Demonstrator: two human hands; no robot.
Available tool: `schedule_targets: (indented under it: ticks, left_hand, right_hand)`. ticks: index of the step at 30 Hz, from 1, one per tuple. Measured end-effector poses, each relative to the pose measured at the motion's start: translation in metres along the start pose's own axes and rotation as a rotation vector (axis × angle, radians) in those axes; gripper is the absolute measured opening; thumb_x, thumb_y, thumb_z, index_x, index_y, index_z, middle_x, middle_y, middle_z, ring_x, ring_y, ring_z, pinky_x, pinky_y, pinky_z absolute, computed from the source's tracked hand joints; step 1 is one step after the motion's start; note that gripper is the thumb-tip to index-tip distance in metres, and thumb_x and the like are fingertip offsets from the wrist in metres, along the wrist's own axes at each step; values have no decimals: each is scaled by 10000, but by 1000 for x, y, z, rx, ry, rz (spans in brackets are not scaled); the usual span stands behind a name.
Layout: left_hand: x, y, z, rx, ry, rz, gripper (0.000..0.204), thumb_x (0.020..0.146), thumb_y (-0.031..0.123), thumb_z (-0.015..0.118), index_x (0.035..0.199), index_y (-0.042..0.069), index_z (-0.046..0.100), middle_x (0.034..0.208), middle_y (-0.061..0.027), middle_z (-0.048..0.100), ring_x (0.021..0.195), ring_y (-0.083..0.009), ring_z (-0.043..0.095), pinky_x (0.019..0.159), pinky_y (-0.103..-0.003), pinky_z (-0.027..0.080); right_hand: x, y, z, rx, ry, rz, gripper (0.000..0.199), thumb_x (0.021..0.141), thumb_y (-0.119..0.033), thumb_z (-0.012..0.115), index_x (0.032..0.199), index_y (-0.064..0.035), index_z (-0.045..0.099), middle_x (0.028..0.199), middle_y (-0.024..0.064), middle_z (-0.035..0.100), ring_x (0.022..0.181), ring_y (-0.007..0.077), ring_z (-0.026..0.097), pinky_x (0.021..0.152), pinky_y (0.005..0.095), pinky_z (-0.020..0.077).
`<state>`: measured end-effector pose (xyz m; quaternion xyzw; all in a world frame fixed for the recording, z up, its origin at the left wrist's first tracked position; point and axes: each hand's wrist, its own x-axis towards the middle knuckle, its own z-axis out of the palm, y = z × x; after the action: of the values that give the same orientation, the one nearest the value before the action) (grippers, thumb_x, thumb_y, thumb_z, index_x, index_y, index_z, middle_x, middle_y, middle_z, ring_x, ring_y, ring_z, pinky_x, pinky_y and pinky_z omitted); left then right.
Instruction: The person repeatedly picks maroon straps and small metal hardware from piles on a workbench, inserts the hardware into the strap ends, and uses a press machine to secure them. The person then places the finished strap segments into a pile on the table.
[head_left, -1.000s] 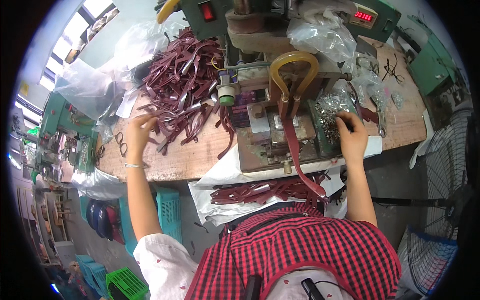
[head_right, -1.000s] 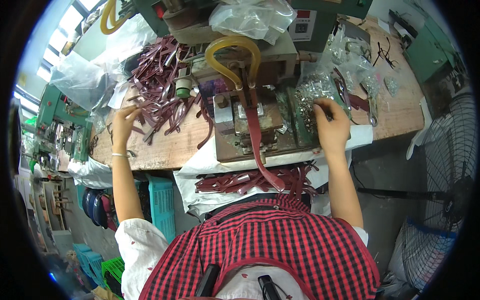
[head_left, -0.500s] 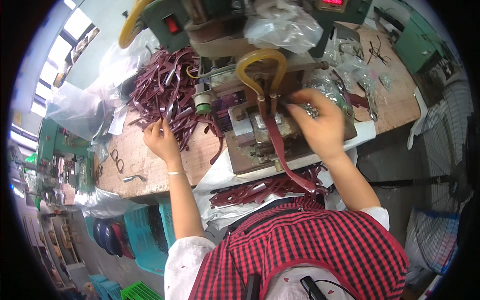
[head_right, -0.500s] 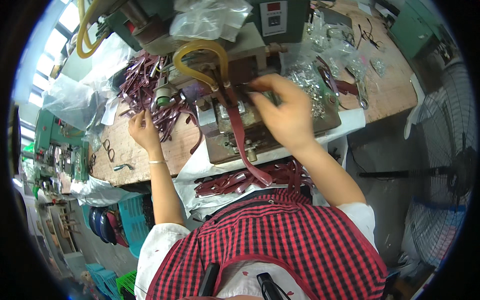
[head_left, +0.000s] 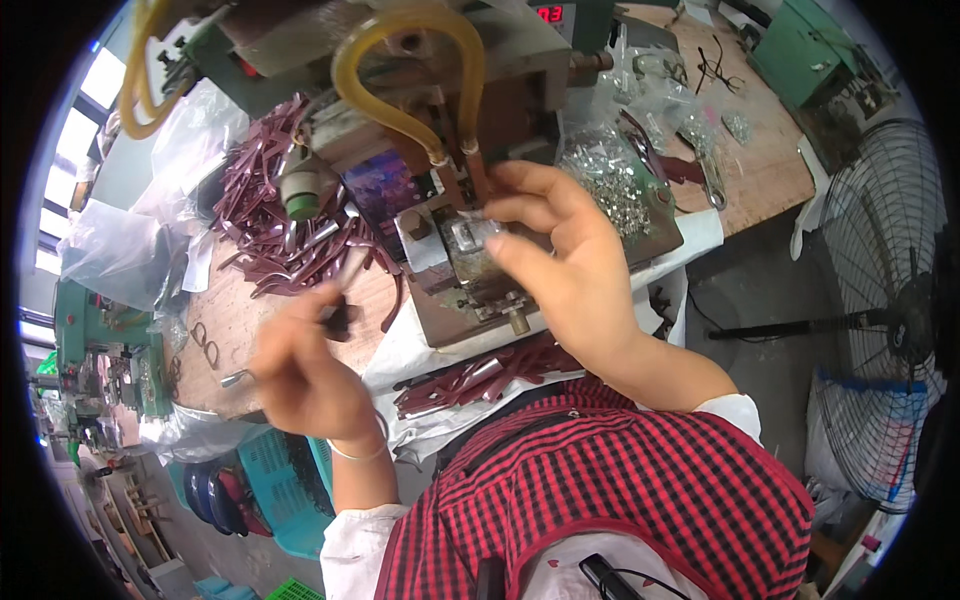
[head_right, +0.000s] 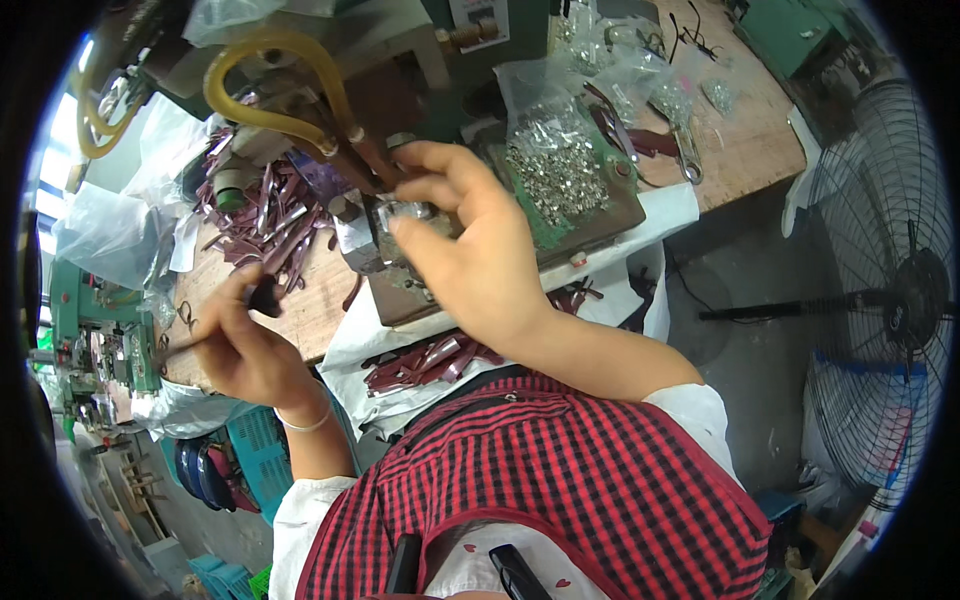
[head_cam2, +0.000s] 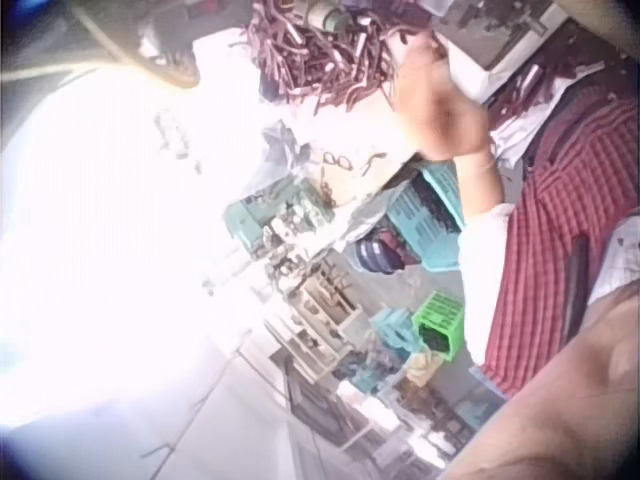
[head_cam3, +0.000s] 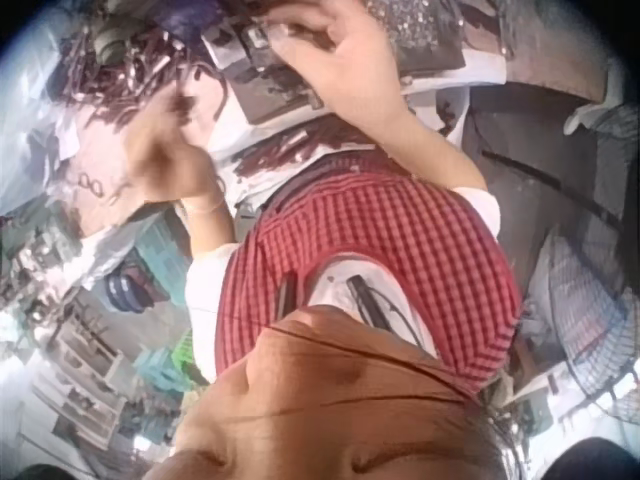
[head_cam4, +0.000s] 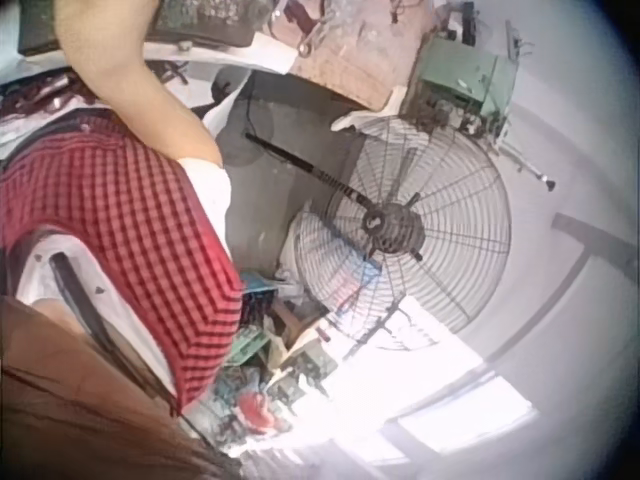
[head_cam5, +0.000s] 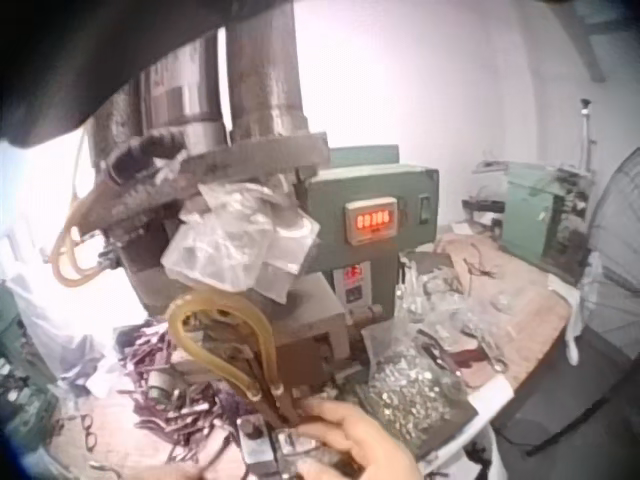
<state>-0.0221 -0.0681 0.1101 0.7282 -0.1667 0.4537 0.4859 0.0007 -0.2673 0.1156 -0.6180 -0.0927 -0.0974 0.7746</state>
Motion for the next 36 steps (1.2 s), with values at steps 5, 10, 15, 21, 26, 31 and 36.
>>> schedule_targets:
  ticks: [5,10,15,21,26,31,36]
  left_hand:
    - [-5,16,42,189,-479,581,240,746,122,826,951,57,718,1016,-100,721,592,-136,593,518,-268,449]
    - [-16,-1,60,162,-414,618,289,717,77,845,968,81,702,981,-95,730,566,-132,601,479,-264,440]
    - [-21,-10,61,125,-383,616,281,729,120,844,969,93,700,970,-88,726,510,-118,556,447,-255,412]
    - [-31,-4,57,104,-360,484,242,743,138,786,956,79,684,1036,-78,705,590,-112,579,497,-269,433]
    - [-41,-31,0,350,-235,362,210,770,40,752,979,59,734,950,-90,750,747,-168,693,604,-286,530]
    - [-9,-140,-12,699,-437,135,216,725,39,625,911,98,718,840,-75,603,893,-278,611,731,-414,497]
    - [-28,-213,-21,756,-485,202,152,728,85,669,863,116,731,941,-44,644,976,-242,614,806,-366,507]
  right_hand:
    - [21,3,-47,-544,-84,-176,290,848,-91,649,1127,-18,686,1167,141,690,1084,292,660,963,372,495]
    - [28,73,-131,-1337,197,-260,254,764,-175,764,987,-57,737,1273,216,615,1271,389,514,1062,465,412]
    - [24,96,-147,-1301,220,-354,151,741,-132,762,873,-60,743,1189,185,667,1209,367,571,1029,446,439]
    - [35,86,-125,-1244,237,-341,132,866,-106,661,959,-26,709,1079,168,697,1025,368,644,909,432,495]
    - [21,97,-153,-928,469,-243,163,990,-139,604,1038,-11,693,981,71,689,894,157,636,823,291,493]
    - [31,102,-166,-632,408,-107,176,976,-119,637,1084,9,690,1045,48,684,939,119,628,864,249,492]
    - [39,111,-168,-684,296,-100,197,978,-83,615,1135,17,680,1127,80,689,1023,132,634,924,257,479]
